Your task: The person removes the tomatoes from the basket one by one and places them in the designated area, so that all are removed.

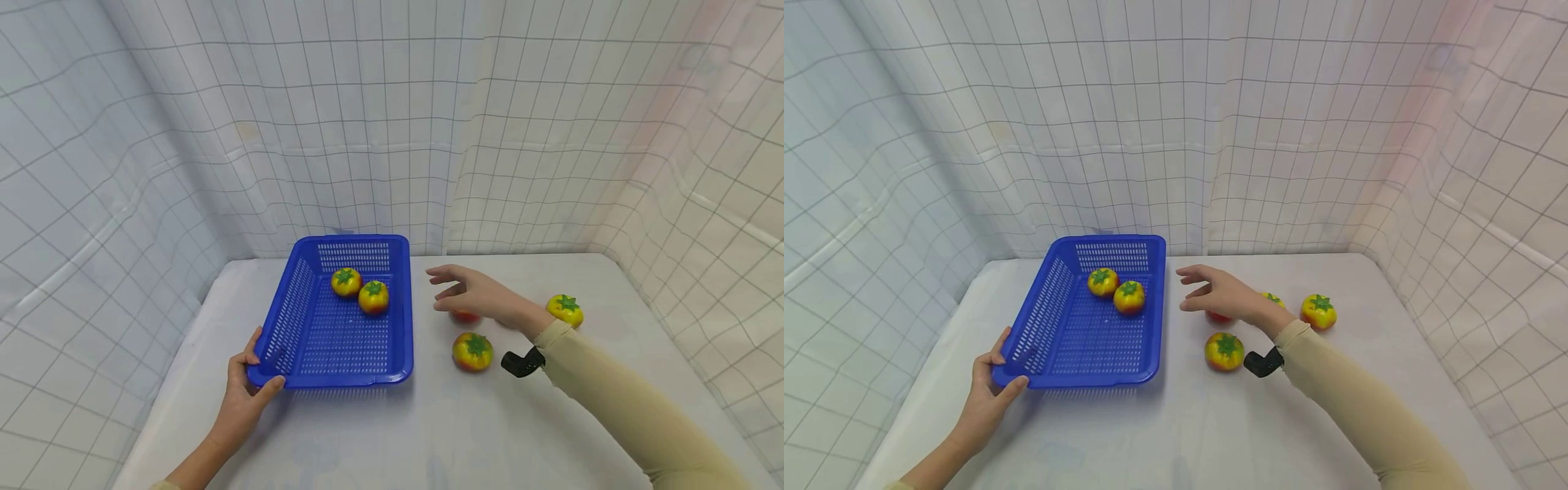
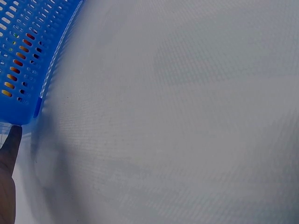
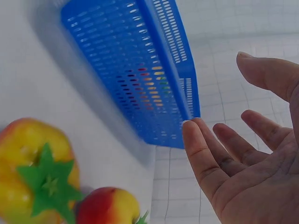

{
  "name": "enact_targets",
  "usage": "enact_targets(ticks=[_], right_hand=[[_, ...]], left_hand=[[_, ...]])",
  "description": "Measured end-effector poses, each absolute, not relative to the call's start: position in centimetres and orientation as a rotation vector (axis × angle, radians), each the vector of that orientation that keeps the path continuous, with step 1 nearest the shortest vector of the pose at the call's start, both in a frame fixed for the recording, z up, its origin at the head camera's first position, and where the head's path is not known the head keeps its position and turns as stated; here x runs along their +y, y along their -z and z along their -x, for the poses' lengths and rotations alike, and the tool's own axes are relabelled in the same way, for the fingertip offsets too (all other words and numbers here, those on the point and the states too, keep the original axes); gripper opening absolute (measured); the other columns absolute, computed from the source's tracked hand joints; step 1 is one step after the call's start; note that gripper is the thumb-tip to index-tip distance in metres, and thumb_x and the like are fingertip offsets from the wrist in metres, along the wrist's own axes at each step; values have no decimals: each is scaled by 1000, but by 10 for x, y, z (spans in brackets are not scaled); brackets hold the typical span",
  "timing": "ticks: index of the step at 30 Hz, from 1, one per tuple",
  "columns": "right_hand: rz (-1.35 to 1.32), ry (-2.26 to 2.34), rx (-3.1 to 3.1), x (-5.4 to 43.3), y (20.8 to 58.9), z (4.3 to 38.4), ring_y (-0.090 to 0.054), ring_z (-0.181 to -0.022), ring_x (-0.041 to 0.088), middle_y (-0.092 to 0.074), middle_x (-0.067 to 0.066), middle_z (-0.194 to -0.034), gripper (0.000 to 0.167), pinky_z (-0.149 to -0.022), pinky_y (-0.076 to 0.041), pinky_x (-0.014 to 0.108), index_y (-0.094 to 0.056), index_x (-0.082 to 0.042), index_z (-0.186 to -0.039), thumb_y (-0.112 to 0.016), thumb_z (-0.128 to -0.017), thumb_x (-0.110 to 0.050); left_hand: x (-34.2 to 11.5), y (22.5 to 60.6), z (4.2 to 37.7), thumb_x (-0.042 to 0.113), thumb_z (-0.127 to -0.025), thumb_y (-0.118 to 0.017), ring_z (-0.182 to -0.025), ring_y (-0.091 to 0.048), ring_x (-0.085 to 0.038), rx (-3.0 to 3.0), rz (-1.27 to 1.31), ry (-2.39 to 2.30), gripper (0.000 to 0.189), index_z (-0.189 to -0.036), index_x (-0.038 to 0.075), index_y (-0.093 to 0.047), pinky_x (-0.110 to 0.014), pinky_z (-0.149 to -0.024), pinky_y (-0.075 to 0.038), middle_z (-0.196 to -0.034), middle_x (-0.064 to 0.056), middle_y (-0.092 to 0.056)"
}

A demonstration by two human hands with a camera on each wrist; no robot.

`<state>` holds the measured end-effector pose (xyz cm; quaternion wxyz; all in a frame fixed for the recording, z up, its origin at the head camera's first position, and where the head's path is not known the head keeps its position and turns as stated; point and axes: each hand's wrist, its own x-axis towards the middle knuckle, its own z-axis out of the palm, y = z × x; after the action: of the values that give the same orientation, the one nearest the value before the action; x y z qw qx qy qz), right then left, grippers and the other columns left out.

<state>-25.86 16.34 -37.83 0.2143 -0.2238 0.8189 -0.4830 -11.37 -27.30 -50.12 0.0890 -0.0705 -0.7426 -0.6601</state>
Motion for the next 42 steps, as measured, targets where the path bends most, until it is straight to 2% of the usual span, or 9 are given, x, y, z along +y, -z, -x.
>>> enact_targets(ticks=[3, 9, 15, 24, 36, 42], right_hand=[[616, 1333, 2282, 151, 374, 263, -60, -123, 16, -53, -5, -147, 70, -104, -48, 43, -46, -32, -150, -78, -89, -44], [705, 1312, 2282, 125, 374, 273, -60, -126, 23, -51, 6, -151, 73, -104, -48, 49, -42, -22, -155, -77, -92, -36], [741, 1272, 2297, 101, 369, 279, -55, -131, 25, -50, 2, -150, 72, -104, -48, 49, -41, -27, -154, -76, -92, -36], [789, 1231, 2314, 70, 368, 296, -47, -139, 35, -46, 8, -154, 75, -106, -47, 49, -40, -21, -155, -77, -91, -34], [776, 1209, 2329, 38, 366, 313, -50, -135, 31, -44, 13, -155, 74, -110, -43, 49, -41, -17, -155, -77, -92, -30], [805, 1161, 2345, 23, 367, 319, -44, -140, 34, -45, 13, -154, 76, -113, -39, 51, -39, -16, -156, -77, -91, -31]], left_hand=[[-273, 501, 113, -8, -101, -54, -149, -21, -20, -2200, 221, 1970, 42, -117, 16, -24, -13, -99, -43, -172, -1, -4], [-273, 502, 114, -7, -100, -54, -147, -24, -18, -2203, 208, 1974, 42, -117, 18, -25, -14, -98, -45, -172, 1, -4], [-274, 503, 115, -7, -100, -54, -145, -26, -13, -2207, 204, 1964, 43, -117, 19, -25, -14, -98, -45, -172, 1, -4], [-274, 502, 115, -6, -101, -54, -147, -24, -23, -2220, 190, 1963, 42, -117, 18, -24, -15, -98, -45, -172, 2, -4], [-274, 503, 115, -7, -100, -55, -147, -25, -21, -2201, 193, 1973, 42, -117, 17, -25, -15, -98, -46, -172, 1, -5], [-274, 503, 115, -7, -100, -55, -145, -27, -19, -2191, 185, 1993, 43, -117, 18, -25, -16, -98, -46, -172, 1, -4]])
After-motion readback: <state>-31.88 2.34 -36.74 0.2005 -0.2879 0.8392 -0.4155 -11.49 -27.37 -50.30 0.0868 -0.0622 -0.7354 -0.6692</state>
